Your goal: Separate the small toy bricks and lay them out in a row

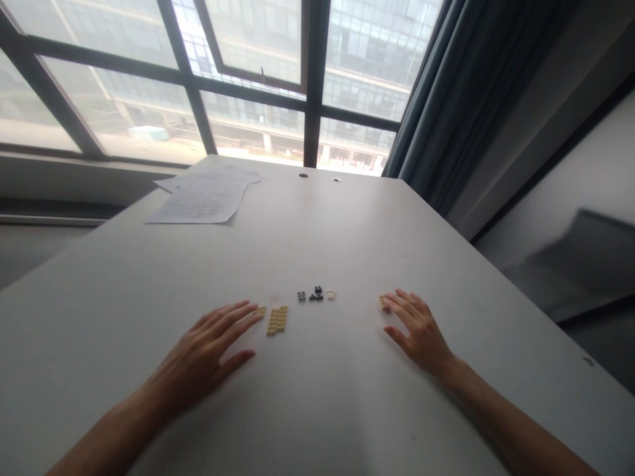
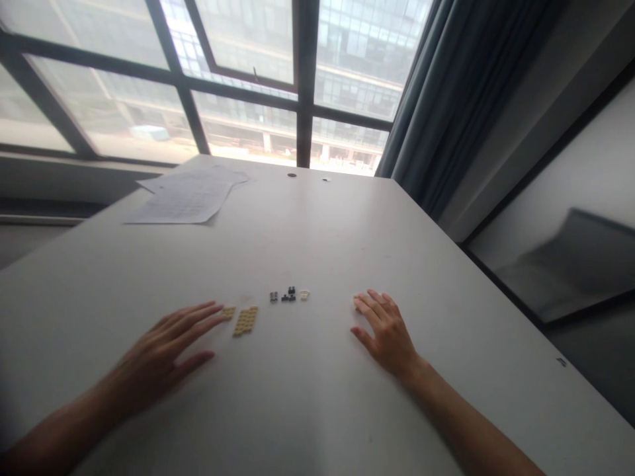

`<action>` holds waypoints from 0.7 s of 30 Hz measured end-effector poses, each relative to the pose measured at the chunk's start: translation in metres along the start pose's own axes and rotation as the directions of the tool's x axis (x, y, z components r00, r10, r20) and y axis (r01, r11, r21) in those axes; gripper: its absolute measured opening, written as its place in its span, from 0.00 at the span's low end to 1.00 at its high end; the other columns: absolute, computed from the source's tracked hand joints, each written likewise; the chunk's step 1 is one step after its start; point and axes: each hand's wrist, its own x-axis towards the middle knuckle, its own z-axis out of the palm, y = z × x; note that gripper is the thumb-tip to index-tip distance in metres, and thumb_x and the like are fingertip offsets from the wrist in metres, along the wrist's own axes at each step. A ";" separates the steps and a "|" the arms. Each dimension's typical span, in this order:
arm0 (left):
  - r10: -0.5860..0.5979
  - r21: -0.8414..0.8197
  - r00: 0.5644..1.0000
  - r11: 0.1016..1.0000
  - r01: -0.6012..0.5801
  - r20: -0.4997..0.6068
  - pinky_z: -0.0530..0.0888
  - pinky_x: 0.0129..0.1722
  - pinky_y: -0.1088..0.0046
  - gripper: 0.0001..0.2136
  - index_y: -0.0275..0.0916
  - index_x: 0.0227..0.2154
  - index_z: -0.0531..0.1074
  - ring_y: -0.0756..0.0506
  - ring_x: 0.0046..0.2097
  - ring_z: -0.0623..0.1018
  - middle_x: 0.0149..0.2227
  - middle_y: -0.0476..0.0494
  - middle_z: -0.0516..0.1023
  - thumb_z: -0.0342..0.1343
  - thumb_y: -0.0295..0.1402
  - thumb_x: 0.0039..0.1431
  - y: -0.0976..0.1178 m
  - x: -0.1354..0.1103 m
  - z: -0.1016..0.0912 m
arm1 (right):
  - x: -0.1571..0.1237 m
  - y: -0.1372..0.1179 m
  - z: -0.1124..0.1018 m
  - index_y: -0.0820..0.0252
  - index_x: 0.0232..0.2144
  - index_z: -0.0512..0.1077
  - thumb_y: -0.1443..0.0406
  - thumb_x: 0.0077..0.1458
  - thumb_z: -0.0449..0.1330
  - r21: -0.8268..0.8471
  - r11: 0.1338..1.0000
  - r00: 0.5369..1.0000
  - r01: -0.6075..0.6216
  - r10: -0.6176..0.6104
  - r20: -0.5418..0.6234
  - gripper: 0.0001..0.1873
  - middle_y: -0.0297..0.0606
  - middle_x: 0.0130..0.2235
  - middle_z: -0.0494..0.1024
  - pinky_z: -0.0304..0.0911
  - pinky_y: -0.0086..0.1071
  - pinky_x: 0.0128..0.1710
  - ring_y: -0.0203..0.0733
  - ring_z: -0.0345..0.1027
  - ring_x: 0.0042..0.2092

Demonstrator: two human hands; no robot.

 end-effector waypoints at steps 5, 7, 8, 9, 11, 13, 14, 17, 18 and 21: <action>0.150 -0.035 0.964 0.989 -0.145 0.219 0.52 0.65 0.55 0.38 0.42 0.66 0.43 0.37 0.66 0.55 0.66 0.40 0.51 0.50 0.53 0.58 0.021 0.010 0.005 | -0.005 0.001 -0.002 0.59 0.56 0.65 0.56 0.62 0.51 0.024 1.000 0.997 0.002 0.000 -0.078 0.23 0.45 0.54 0.72 0.52 0.49 0.60 0.50 0.59 0.60; 0.170 -0.066 0.949 0.985 -0.158 0.264 0.51 0.65 0.56 0.40 0.42 0.66 0.41 0.37 0.66 0.53 0.67 0.39 0.48 0.48 0.54 0.57 0.022 0.012 0.007 | -0.008 0.003 -0.002 0.59 0.55 0.65 0.56 0.62 0.51 0.026 1.000 0.996 0.006 -0.004 -0.085 0.23 0.45 0.54 0.72 0.53 0.49 0.60 0.50 0.59 0.60; 0.172 -0.074 0.946 0.985 -0.158 0.274 0.51 0.65 0.56 0.40 0.41 0.66 0.39 0.37 0.66 0.53 0.67 0.39 0.47 0.48 0.55 0.58 0.023 0.013 0.007 | -0.009 0.004 -0.003 0.59 0.55 0.65 0.56 0.62 0.52 0.026 1.000 0.997 0.011 -0.009 -0.083 0.23 0.45 0.54 0.72 0.53 0.48 0.60 0.50 0.59 0.60; 0.170 -0.076 0.945 0.985 -0.155 0.278 0.50 0.65 0.56 0.41 0.41 0.66 0.39 0.37 0.67 0.52 0.67 0.39 0.47 0.48 0.55 0.58 0.024 0.014 0.008 | -0.011 0.005 -0.003 0.59 0.55 0.65 0.56 0.61 0.52 0.025 1.000 0.997 0.017 -0.015 -0.080 0.23 0.45 0.54 0.72 0.53 0.48 0.60 0.49 0.59 0.60; 0.159 -0.072 0.943 0.987 -0.144 0.294 0.49 0.65 0.55 0.40 0.41 0.66 0.38 0.37 0.67 0.51 0.67 0.39 0.46 0.47 0.55 0.58 0.031 0.016 0.009 | -0.014 0.007 -0.004 0.59 0.55 0.65 0.57 0.61 0.53 0.022 1.000 0.997 0.023 -0.021 -0.074 0.22 0.44 0.54 0.72 0.52 0.48 0.60 0.49 0.59 0.60; 0.148 -0.077 0.934 0.989 -0.130 0.325 0.47 0.65 0.55 0.40 0.41 0.66 0.37 0.38 0.67 0.50 0.68 0.39 0.44 0.45 0.55 0.59 0.046 0.021 0.011 | -0.017 0.009 -0.004 0.61 0.55 0.65 0.58 0.61 0.53 0.019 1.000 0.997 0.019 -0.017 -0.070 0.22 0.45 0.54 0.72 0.52 0.49 0.60 0.50 0.58 0.60; 0.150 -0.088 0.928 0.988 -0.128 0.342 0.47 0.65 0.56 0.39 0.41 0.66 0.36 0.38 0.67 0.49 0.68 0.39 0.43 0.43 0.56 0.60 0.057 0.025 0.014 | -0.019 0.010 -0.004 0.61 0.54 0.65 0.58 0.61 0.53 0.019 1.000 0.997 0.011 -0.010 -0.071 0.21 0.45 0.54 0.72 0.51 0.49 0.60 0.50 0.58 0.60; 0.172 -0.151 0.915 0.981 -0.124 0.365 0.47 0.65 0.55 0.41 0.41 0.66 0.36 0.38 0.68 0.47 0.68 0.38 0.41 0.41 0.59 0.58 0.094 0.048 0.027 | -0.022 0.010 -0.002 0.61 0.53 0.67 0.58 0.62 0.52 0.021 1.000 0.996 -0.021 0.022 -0.081 0.20 0.45 0.53 0.73 0.52 0.49 0.60 0.50 0.58 0.60; 0.184 -0.178 0.913 0.976 -0.125 0.365 0.48 0.65 0.55 0.41 0.40 0.66 0.37 0.38 0.68 0.47 0.68 0.37 0.42 0.41 0.59 0.58 0.106 0.058 0.033 | -0.022 0.010 -0.002 0.61 0.53 0.67 0.58 0.62 0.52 0.023 0.999 0.996 -0.029 0.031 -0.082 0.20 0.45 0.53 0.73 0.52 0.49 0.60 0.50 0.59 0.60; 0.171 -0.235 0.925 0.967 -0.094 0.338 0.49 0.64 0.53 0.42 0.35 0.66 0.41 0.36 0.68 0.47 0.67 0.33 0.43 0.39 0.60 0.58 0.137 0.093 0.052 | -0.024 0.009 -0.001 0.61 0.52 0.67 0.58 0.62 0.52 0.028 0.999 0.996 -0.039 0.042 -0.082 0.20 0.46 0.53 0.73 0.51 0.49 0.60 0.50 0.59 0.60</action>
